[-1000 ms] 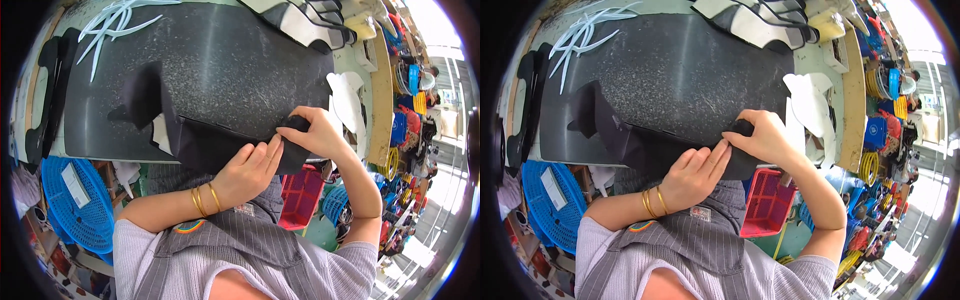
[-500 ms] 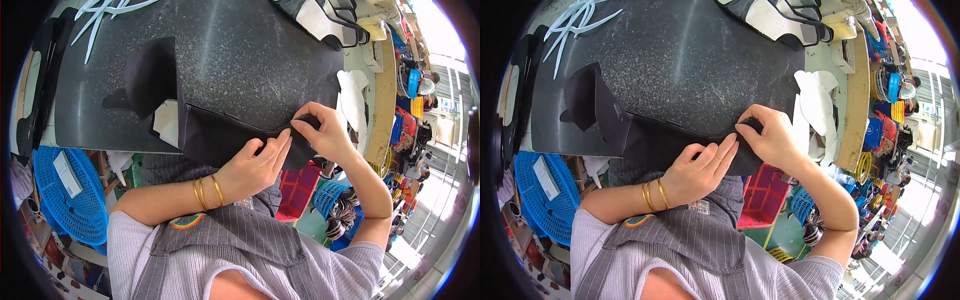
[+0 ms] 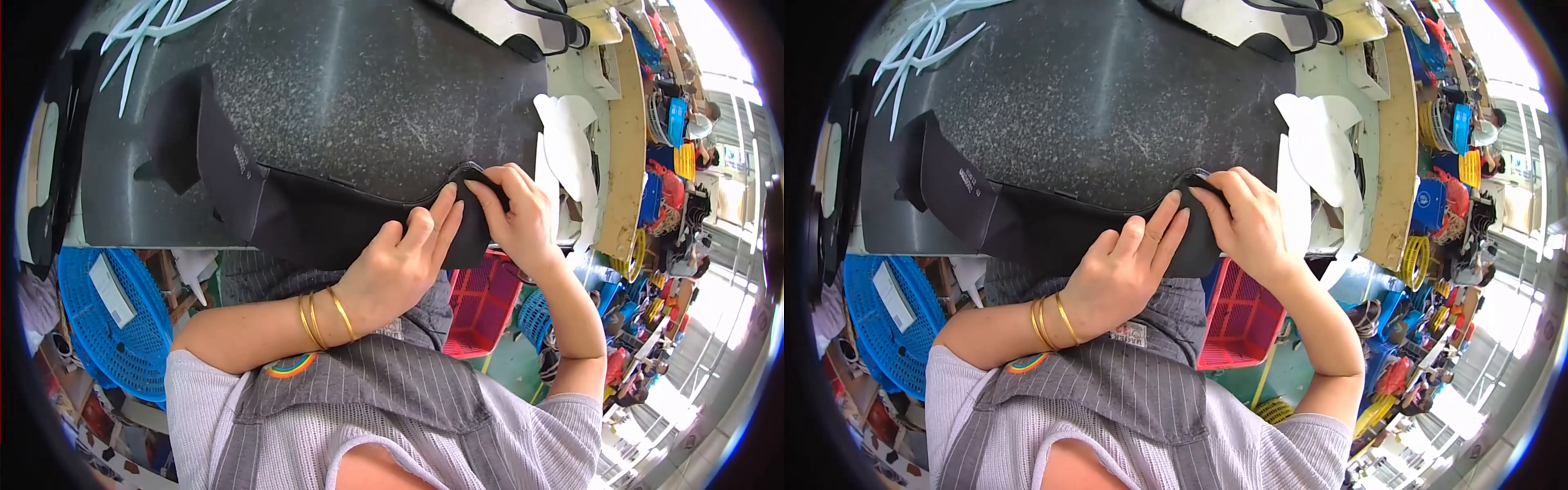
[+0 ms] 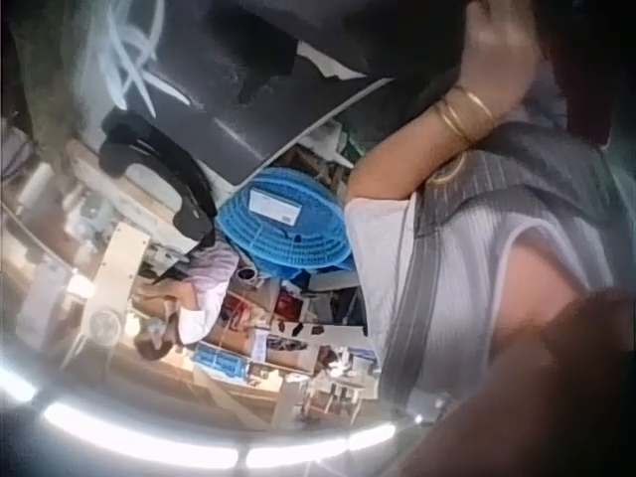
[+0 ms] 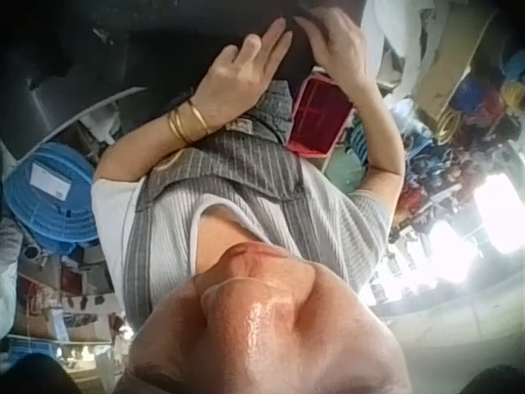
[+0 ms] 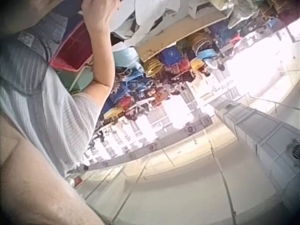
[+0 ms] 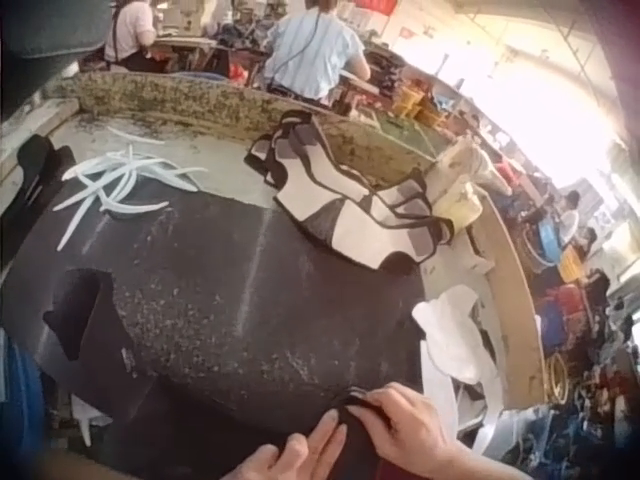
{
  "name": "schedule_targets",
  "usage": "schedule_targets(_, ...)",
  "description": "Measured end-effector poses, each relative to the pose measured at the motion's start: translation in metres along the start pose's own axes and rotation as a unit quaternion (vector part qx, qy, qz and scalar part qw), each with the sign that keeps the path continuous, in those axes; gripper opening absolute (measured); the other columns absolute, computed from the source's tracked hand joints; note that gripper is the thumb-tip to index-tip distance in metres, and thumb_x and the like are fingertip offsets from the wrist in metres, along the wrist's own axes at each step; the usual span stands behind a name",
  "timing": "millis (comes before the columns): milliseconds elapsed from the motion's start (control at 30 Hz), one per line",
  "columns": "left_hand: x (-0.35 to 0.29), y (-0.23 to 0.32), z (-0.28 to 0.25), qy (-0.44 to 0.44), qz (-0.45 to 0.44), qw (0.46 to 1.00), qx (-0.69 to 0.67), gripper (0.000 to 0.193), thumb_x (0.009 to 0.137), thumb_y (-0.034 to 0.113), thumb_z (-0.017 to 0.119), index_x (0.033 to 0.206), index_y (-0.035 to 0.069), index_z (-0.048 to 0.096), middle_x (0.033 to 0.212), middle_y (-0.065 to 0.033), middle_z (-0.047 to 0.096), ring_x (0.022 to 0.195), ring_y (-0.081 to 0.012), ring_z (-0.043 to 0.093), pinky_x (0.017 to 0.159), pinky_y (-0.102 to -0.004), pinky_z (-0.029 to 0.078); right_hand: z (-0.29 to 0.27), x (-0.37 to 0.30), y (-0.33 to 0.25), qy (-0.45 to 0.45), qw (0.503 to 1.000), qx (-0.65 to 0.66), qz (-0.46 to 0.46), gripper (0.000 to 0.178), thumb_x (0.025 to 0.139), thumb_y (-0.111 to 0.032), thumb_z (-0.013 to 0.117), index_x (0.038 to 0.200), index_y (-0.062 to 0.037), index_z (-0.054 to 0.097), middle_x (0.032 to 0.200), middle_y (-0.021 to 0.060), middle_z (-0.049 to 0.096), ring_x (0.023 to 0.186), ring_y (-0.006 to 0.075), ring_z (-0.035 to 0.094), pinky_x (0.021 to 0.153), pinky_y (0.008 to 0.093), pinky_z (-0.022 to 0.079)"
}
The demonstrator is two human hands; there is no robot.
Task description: Applying adhesive strips and lining to various shoe components at a workbench in a factory.
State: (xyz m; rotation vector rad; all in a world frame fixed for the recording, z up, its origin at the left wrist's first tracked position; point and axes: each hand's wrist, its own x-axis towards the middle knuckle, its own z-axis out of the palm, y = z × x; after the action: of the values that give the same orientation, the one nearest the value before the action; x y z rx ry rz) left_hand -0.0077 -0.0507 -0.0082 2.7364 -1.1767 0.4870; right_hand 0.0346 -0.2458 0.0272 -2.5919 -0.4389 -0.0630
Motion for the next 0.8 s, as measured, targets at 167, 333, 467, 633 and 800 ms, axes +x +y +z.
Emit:
schedule_targets(167, 0.009, 0.002, -0.004, -0.045, 0.006, 0.999, 0.015, 0.06, 0.077, 0.018, 0.063, 0.135, 0.005, 0.056, 0.144, -0.0138, 0.049, 0.087, -0.019, 0.052, 0.06, -0.0224, 0.046, 0.008, 0.001, 0.004, 0.024, 1.0, 0.002, -0.001, 0.014, 0.086, -0.011, 0.068, 0.09, -0.0005, 0.06, 0.078, 0.0146, 0.061, 0.071, 0.0336, 0.063, 0.062, 0.0392, 0.05)
schedule_targets(333, 0.017, 0.005, -0.002, -0.062, -0.029, 0.998, -0.018, 0.053, 0.082, 0.016, 0.056, 0.134, 0.005, 0.056, 0.142, -0.0165, 0.051, 0.084, -0.0191, 0.05, 0.055, -0.0212, 0.044, 0.011, -0.002, 0.004, 0.058, 0.989, -0.127, 0.043, 0.017, 0.083, -0.008, 0.066, 0.097, -0.0017, 0.058, 0.082, 0.0131, 0.06, 0.078, 0.032, 0.063, 0.067, 0.042, 0.051)
schedule_targets(467, 0.007, 0.006, 0.007, 0.001, -0.031, 0.999, -0.013, 0.044, 0.082, 0.016, 0.057, 0.123, 0.001, 0.061, 0.134, -0.0168, 0.057, 0.085, -0.0208, 0.052, 0.058, -0.0231, 0.046, 0.018, -0.021, -0.008, 0.129, 0.981, -0.027, -0.144, 0.037, 0.079, -0.001, 0.063, 0.116, 0.0036, 0.057, 0.108, 0.0197, 0.059, 0.101, 0.0372, 0.06, 0.089, 0.0456, 0.049)
schedule_targets(633, -0.041, -0.044, -0.024, 0.023, 0.071, 0.995, -0.068, 0.03, 0.083, 0.017, 0.061, 0.11, 0.004, 0.066, 0.127, -0.0082, 0.062, 0.106, -0.0209, 0.059, 0.083, -0.0316, 0.049, 0.022, -0.051, -0.018, -0.099, 0.976, -0.071, -0.182, 0.068, 0.085, -0.043, 0.062, 0.141, -0.0079, 0.048, 0.149, 0.0149, 0.042, 0.141, 0.0319, 0.034, 0.117, 0.045, 0.027)
schedule_targets(800, -0.068, -0.082, -0.042, 0.007, 0.057, 0.99, -0.128, 0.032, 0.08, 0.01, 0.063, 0.111, 0.006, 0.068, 0.12, -0.0076, 0.068, 0.111, -0.0209, 0.065, 0.086, -0.0329, 0.05, 0.008, -0.035, -0.026, -0.11, 0.966, -0.076, -0.22, 0.06, 0.081, -0.039, 0.068, 0.131, -0.0059, 0.058, 0.142, 0.0159, 0.049, 0.133, 0.0318, 0.046, 0.11, 0.044, 0.038)
